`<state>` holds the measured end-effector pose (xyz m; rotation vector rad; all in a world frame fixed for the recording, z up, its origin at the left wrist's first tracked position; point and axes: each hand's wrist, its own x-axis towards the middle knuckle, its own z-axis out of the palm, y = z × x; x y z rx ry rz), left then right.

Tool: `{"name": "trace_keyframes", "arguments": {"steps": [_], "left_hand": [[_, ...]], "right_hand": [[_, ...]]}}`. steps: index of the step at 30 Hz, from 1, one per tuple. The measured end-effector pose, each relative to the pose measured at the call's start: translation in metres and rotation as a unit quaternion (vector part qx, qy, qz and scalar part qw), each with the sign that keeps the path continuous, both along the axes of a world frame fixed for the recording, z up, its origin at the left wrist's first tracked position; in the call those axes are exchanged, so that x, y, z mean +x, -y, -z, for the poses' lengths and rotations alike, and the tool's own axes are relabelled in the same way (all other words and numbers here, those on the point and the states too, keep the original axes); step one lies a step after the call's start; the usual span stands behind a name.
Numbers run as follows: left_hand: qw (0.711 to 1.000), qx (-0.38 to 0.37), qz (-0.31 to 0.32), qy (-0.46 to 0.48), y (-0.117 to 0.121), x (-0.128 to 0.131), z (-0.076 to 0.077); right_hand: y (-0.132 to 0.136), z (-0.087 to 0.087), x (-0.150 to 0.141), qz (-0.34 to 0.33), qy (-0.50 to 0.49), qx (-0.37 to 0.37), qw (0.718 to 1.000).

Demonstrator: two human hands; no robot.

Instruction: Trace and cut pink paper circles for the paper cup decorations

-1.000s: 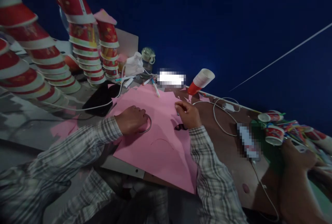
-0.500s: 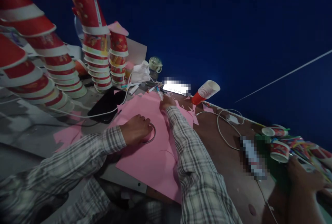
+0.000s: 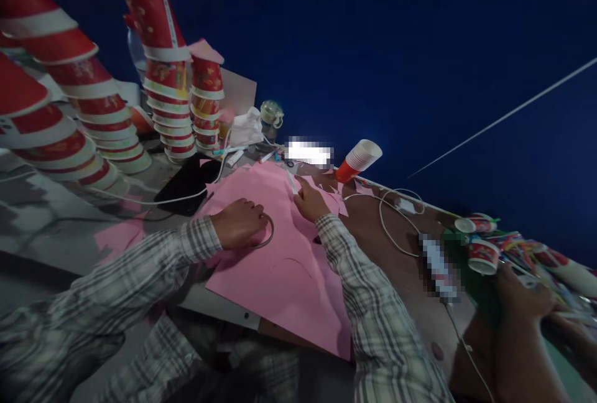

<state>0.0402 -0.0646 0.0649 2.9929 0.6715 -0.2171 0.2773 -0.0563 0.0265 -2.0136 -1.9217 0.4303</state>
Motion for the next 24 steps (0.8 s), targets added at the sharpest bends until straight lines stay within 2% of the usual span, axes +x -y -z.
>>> {"name": "trace_keyframes", "arguments": {"steps": [4,10,16,24], "left_hand": [[1.0,-0.001,-0.001,-0.004,-0.001,-0.001,0.002],[1.0,0.001,0.005,0.015,-0.003,-0.001,0.007],[1.0,-0.01,0.007,0.029,-0.002,-0.002,0.007],[0.999,-0.009,0.01,0.05,-0.003,-0.001,0.013]], "right_hand": [[-0.027,0.004,-0.012,0.04,0.05,-0.021,0.998],[-0.058,0.015,-0.02,0.047,0.062,-0.03,0.997],[-0.069,0.023,-0.022,0.052,0.066,-0.033,0.996],[-0.073,0.025,-0.023,0.06,0.076,-0.041,0.994]]}}
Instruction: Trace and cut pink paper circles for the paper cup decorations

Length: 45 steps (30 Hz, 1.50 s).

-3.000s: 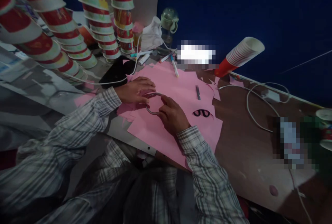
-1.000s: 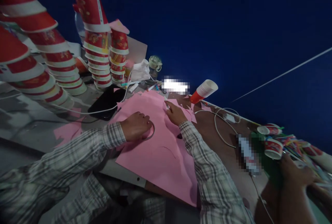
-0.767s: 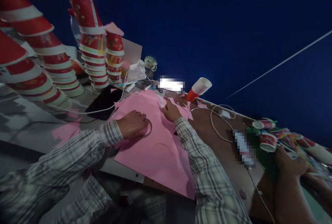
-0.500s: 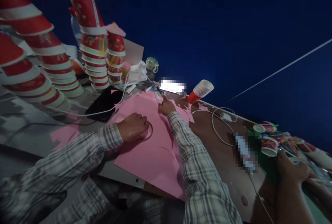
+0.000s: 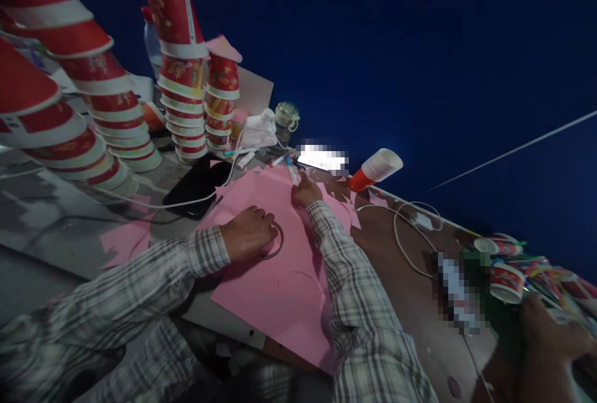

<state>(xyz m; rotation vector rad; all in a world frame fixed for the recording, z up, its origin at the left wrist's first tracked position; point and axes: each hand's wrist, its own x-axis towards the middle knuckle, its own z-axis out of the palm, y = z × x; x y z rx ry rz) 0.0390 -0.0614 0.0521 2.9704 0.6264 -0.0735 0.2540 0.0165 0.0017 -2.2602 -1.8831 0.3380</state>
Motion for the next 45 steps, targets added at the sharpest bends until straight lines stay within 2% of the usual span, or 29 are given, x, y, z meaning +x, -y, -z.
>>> {"name": "trace_keyframes", "arguments": {"steps": [10,16,20,26,30,35,39,41,43,45], "left_hand": [[1.0,0.002,-0.006,-0.009,0.002,0.001,-0.003],[1.0,-0.013,-0.009,-0.02,0.002,-0.001,-0.008],[1.0,-0.015,-0.004,-0.012,0.001,-0.001,-0.006],[0.999,-0.011,-0.002,-0.035,0.001,0.0,-0.005],[1.0,0.007,-0.004,-0.008,0.001,0.0,-0.001],[1.0,0.006,-0.008,0.001,0.001,0.0,0.003],[1.0,0.004,-0.006,-0.008,0.0,0.0,0.001],[1.0,-0.004,-0.002,-0.015,0.0,0.0,-0.001],[1.0,-0.016,0.0,-0.02,0.0,0.0,-0.004],[0.999,-0.023,-0.001,-0.027,0.0,0.0,-0.007]], "right_hand": [[-0.011,0.003,-0.001,0.022,0.022,-0.002,1.0],[-0.013,-0.001,-0.007,0.008,0.064,0.047,0.997],[-0.02,-0.009,-0.018,-0.068,0.125,0.076,0.987],[-0.054,-0.015,-0.043,-0.2,0.206,0.06,0.956],[-0.068,-0.012,-0.051,-0.233,0.242,0.054,0.94],[-0.07,-0.014,-0.052,-0.264,0.259,0.053,0.928],[-0.063,-0.023,-0.051,-0.275,0.254,0.06,0.925],[-0.05,-0.031,-0.048,-0.264,0.22,0.085,0.935],[-0.028,-0.038,-0.043,-0.217,0.145,0.146,0.954],[0.003,-0.044,-0.037,-0.138,0.029,0.231,0.963]]}}
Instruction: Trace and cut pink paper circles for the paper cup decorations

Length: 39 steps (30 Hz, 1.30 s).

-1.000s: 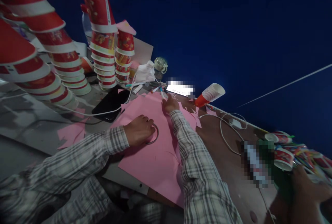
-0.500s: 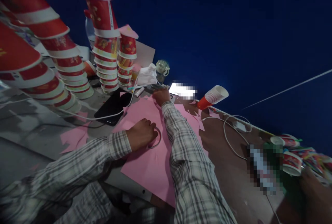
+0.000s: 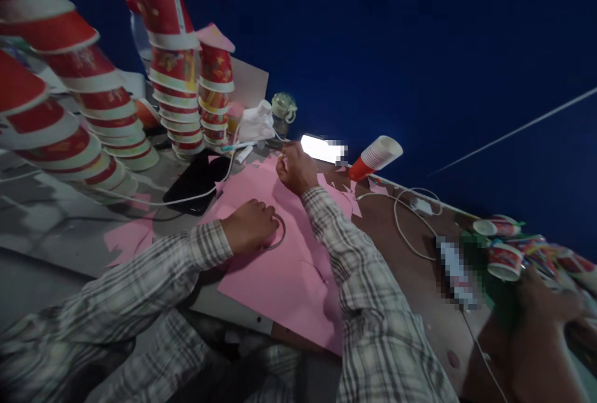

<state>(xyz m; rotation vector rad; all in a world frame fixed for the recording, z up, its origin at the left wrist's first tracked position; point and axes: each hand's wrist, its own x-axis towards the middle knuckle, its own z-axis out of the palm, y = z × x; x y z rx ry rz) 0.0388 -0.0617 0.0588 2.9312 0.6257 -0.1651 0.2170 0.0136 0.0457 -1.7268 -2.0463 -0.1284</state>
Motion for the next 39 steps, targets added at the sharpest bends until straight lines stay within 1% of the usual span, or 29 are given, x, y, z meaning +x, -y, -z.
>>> {"name": "trace_keyframes", "arguments": {"steps": [1,2,3,5,6,8,9,11,13,15,17,19,22,24,26,28,30,35,39], "left_hand": [[1.0,0.002,-0.002,0.001,0.0,0.0,-0.001],[1.0,0.004,-0.004,-0.003,0.0,0.0,-0.002],[1.0,0.005,-0.007,-0.009,0.0,0.001,-0.002],[1.0,0.007,-0.008,-0.024,-0.001,0.001,-0.003],[1.0,0.011,-0.006,-0.028,-0.001,0.001,-0.002],[0.999,0.021,-0.002,-0.031,-0.001,0.001,-0.001],[0.999,0.026,-0.002,-0.032,-0.002,0.001,0.0],[0.999,0.03,-0.002,-0.039,-0.003,0.001,0.001],[0.998,0.033,-0.002,-0.051,-0.003,0.001,0.002],[0.997,0.04,0.001,-0.062,-0.003,0.001,0.002],[0.997,0.049,-0.001,-0.067,-0.003,0.002,0.0],[0.996,0.054,-0.003,-0.067,-0.001,0.002,-0.001],[0.996,0.052,-0.003,-0.076,-0.001,0.003,-0.001],[0.995,0.053,-0.003,-0.086,-0.001,0.003,-0.001],[0.994,0.056,-0.004,-0.095,-0.001,0.004,-0.002],[0.993,0.057,-0.001,-0.102,-0.002,0.005,-0.002],[0.993,0.057,0.002,-0.108,-0.002,0.005,-0.003],[0.993,0.058,0.009,-0.105,-0.005,0.006,-0.002],[0.993,0.054,0.018,-0.108,-0.008,0.006,-0.001]], "right_hand": [[0.017,-0.002,0.003,0.017,-0.084,0.044,0.995],[0.036,-0.003,0.007,0.029,-0.177,0.078,0.981],[0.054,-0.003,0.011,0.039,-0.275,0.093,0.956],[0.09,-0.001,0.018,0.046,-0.456,0.087,0.884],[0.106,0.002,0.021,0.045,-0.526,0.078,0.846],[0.135,0.009,0.027,0.053,-0.621,0.06,0.78],[0.147,0.012,0.03,0.055,-0.651,0.052,0.755],[0.165,0.019,0.034,0.057,-0.694,0.058,0.715],[0.176,0.025,0.034,0.056,-0.719,0.081,0.688],[0.181,0.03,0.032,0.06,-0.727,0.096,0.678],[0.182,0.036,0.028,0.068,-0.727,0.091,0.677],[0.18,0.041,0.025,0.074,-0.735,0.072,0.67],[0.177,0.049,0.025,0.065,-0.765,0.028,0.64],[0.178,0.051,0.028,0.047,-0.779,-0.009,0.625],[0.181,0.052,0.032,0.027,-0.784,-0.038,0.619],[0.184,0.049,0.035,0.014,-0.787,-0.049,0.615],[0.187,0.045,0.035,0.011,-0.794,-0.045,0.606],[0.189,0.037,0.03,0.009,-0.82,-0.025,0.571],[0.188,0.038,0.028,0.001,-0.825,-0.033,0.564]]}}
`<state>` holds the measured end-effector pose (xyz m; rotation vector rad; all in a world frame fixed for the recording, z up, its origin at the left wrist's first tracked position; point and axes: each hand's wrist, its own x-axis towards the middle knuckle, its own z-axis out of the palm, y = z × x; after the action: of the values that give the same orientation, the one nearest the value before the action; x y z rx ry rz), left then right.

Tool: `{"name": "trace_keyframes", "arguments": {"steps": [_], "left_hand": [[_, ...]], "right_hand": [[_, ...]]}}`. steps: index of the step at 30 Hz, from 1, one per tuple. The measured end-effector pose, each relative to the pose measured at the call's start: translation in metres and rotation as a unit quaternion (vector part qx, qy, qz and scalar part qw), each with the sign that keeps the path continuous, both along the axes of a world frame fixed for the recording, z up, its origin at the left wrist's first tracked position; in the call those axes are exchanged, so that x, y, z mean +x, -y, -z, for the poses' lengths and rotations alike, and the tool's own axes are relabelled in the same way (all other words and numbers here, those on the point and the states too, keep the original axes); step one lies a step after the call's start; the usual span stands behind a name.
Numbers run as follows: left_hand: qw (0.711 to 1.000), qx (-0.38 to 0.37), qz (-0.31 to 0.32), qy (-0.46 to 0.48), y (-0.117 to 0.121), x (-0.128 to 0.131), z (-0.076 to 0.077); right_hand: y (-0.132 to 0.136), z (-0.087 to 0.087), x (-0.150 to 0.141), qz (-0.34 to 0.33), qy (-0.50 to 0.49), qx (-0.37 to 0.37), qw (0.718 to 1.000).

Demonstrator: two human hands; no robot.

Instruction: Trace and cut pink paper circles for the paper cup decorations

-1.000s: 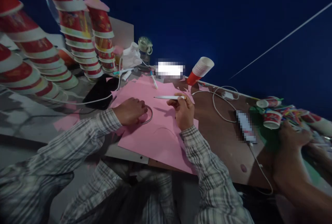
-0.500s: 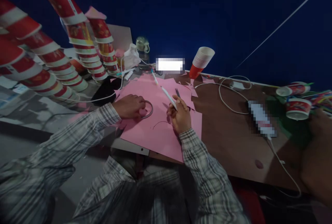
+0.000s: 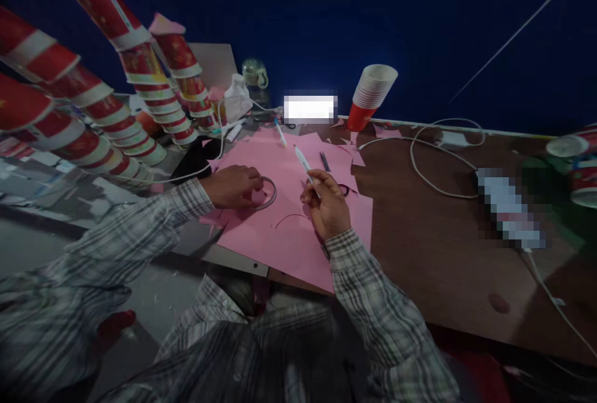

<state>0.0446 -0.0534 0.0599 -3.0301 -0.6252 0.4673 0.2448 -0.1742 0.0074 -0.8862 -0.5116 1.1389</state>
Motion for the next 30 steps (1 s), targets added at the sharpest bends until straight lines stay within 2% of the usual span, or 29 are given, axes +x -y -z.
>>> {"name": "trace_keyframes", "arguments": {"steps": [4,7,17,23,30], "left_hand": [[1.0,-0.008,-0.007,0.003,-0.002,-0.001,0.001],[1.0,-0.019,-0.015,0.007,-0.003,-0.002,0.003],[0.995,-0.074,-0.033,0.051,-0.008,-0.012,0.013],[0.994,-0.074,-0.044,0.061,-0.006,-0.014,0.015],[0.996,-0.042,-0.054,0.055,0.0,-0.012,0.01]], "right_hand": [[0.003,-0.003,-0.002,-0.058,-0.016,0.006,0.998],[0.005,-0.004,-0.006,-0.074,0.004,0.015,0.997],[-0.007,0.021,-0.009,0.028,0.052,0.035,0.998],[-0.005,0.024,-0.015,0.042,0.199,0.001,0.979],[-0.01,0.029,-0.015,0.043,0.299,-0.042,0.952]]}}
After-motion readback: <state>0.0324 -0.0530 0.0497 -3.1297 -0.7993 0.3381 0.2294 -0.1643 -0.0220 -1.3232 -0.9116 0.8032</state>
